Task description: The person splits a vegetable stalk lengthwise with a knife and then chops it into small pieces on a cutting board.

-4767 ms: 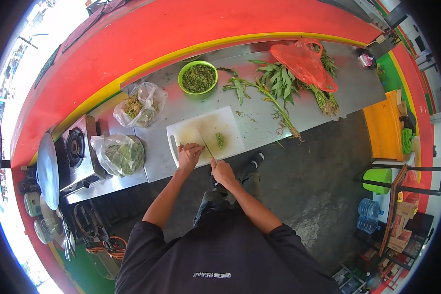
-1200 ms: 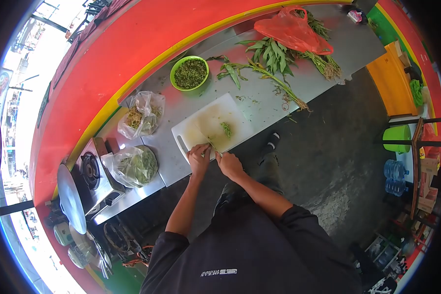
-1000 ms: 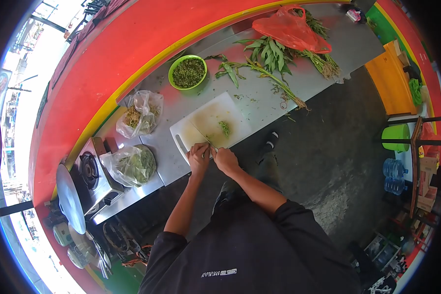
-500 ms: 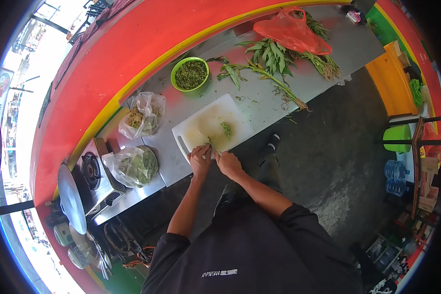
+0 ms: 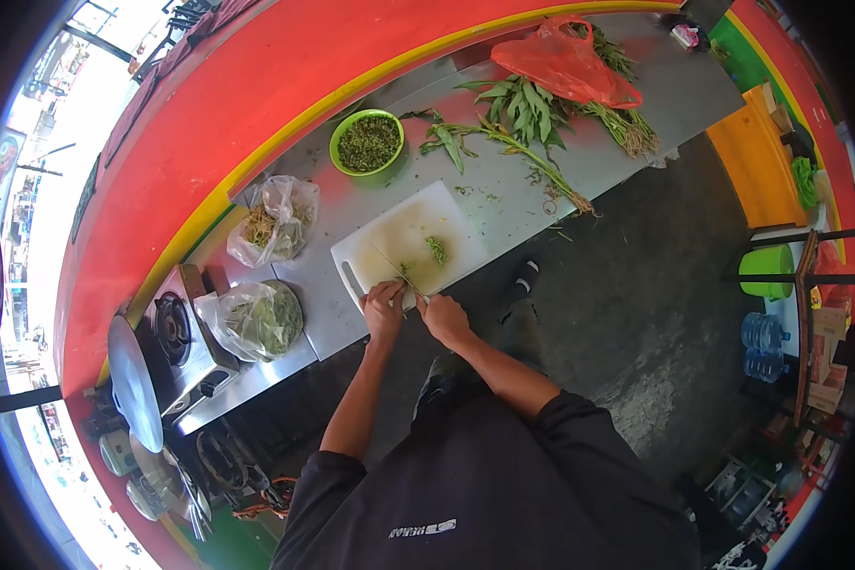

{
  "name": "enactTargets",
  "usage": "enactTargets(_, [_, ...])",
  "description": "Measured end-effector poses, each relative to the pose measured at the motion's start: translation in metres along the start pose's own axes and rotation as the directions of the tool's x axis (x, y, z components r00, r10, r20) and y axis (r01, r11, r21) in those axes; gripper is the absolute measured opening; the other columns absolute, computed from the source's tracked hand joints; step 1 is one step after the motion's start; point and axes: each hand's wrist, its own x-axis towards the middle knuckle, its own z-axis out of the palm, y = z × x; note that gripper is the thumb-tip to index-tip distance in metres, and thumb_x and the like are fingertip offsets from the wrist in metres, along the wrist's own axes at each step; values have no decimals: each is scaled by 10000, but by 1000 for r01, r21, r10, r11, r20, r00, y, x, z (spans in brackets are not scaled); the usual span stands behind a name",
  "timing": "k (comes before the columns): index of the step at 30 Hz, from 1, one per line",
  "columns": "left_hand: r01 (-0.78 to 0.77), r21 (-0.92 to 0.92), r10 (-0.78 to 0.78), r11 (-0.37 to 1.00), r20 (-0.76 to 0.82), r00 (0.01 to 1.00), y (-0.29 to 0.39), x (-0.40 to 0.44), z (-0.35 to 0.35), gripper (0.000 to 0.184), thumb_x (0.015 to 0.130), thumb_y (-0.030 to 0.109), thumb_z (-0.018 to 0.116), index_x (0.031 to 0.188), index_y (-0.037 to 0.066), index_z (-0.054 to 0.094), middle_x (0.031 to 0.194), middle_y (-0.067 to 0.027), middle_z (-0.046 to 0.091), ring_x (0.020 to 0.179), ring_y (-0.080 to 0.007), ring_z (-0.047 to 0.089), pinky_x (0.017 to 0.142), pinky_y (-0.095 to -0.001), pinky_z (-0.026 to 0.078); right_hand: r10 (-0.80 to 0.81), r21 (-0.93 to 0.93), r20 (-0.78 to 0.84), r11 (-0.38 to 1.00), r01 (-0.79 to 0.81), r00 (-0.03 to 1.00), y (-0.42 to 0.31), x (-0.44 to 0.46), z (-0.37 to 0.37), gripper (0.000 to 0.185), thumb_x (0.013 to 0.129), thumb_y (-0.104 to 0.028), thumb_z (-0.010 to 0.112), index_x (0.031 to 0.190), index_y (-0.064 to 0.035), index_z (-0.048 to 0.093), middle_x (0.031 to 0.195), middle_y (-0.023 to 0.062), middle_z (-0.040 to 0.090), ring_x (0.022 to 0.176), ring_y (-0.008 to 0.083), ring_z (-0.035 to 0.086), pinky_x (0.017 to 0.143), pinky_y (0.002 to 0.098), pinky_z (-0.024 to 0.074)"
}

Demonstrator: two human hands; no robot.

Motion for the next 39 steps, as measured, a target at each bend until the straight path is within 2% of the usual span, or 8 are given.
enactTargets(10, [7,-7,-7,1000,-39,999,8,4,-9,144,821,90,773,959,124,793,956,12,711,959,-206,665,844,-404,443,13,31,67,999,-15,998,2,-1,-9,653,1037,-523,461,890,67,699,877,337,694,900,525,683,805,577,566])
enactTargets(12, [-112,-17,111,994,-53,992,6,6,-9,141,821,85,771,959,111,787,977,5,728,953,-210,668,831,-396,451,20,53,96,998,-26,995,1,-3,-12,660,1036,-525,465,894,77,692,885,354,686,911,540,671,818,589,555])
enactTargets(18, [-88,-76,88,993,-14,996,3,3,-8,115,810,50,769,917,81,743,927,-29,746,919,-239,687,828,-397,457,26,31,46,999,-28,999,1,6,-13,676,1038,-538,449,931,81,698,921,354,688,931,538,669,846,596,544])
enactTargets(20, [-112,-67,111,991,-18,994,4,5,-9,100,817,55,766,909,81,734,921,-28,746,909,-238,685,823,-396,459,7,-30,116,1000,-4,993,3,10,-15,649,1045,-531,436,974,63,688,919,328,703,911,516,691,823,578,566])
enactTargets(27, [-167,-128,164,978,-29,986,-4,4,-8,145,811,28,761,945,69,720,951,-53,753,914,-254,691,828,-400,476,13,22,166,1000,-17,986,2,0,-20,665,1043,-533,439,912,67,694,920,335,700,922,519,688,831,578,562])
enactTargets(32, [-218,-104,221,970,16,975,-1,3,-13,148,824,20,745,964,64,727,977,-69,753,934,-265,689,845,-405,488,-5,8,42,1000,5,999,-2,7,-2,673,1039,-542,444,888,62,700,901,324,706,937,507,693,817,578,567])
enactTargets(36, [-239,-106,243,965,29,970,0,2,-17,152,839,12,723,983,61,729,987,-74,752,945,-284,685,861,-413,492,-6,-5,45,1000,6,999,-12,21,-15,675,1040,-540,445,879,64,699,871,322,704,920,499,698,814,573,569])
enactTargets(39, [-194,-120,199,974,38,979,-2,3,-14,156,840,19,724,992,51,729,975,-80,750,946,-289,684,860,-414,494,-30,-30,152,999,35,988,-15,26,-33,678,1045,-531,440,884,76,696,871,331,700,913,498,696,814,560,569])
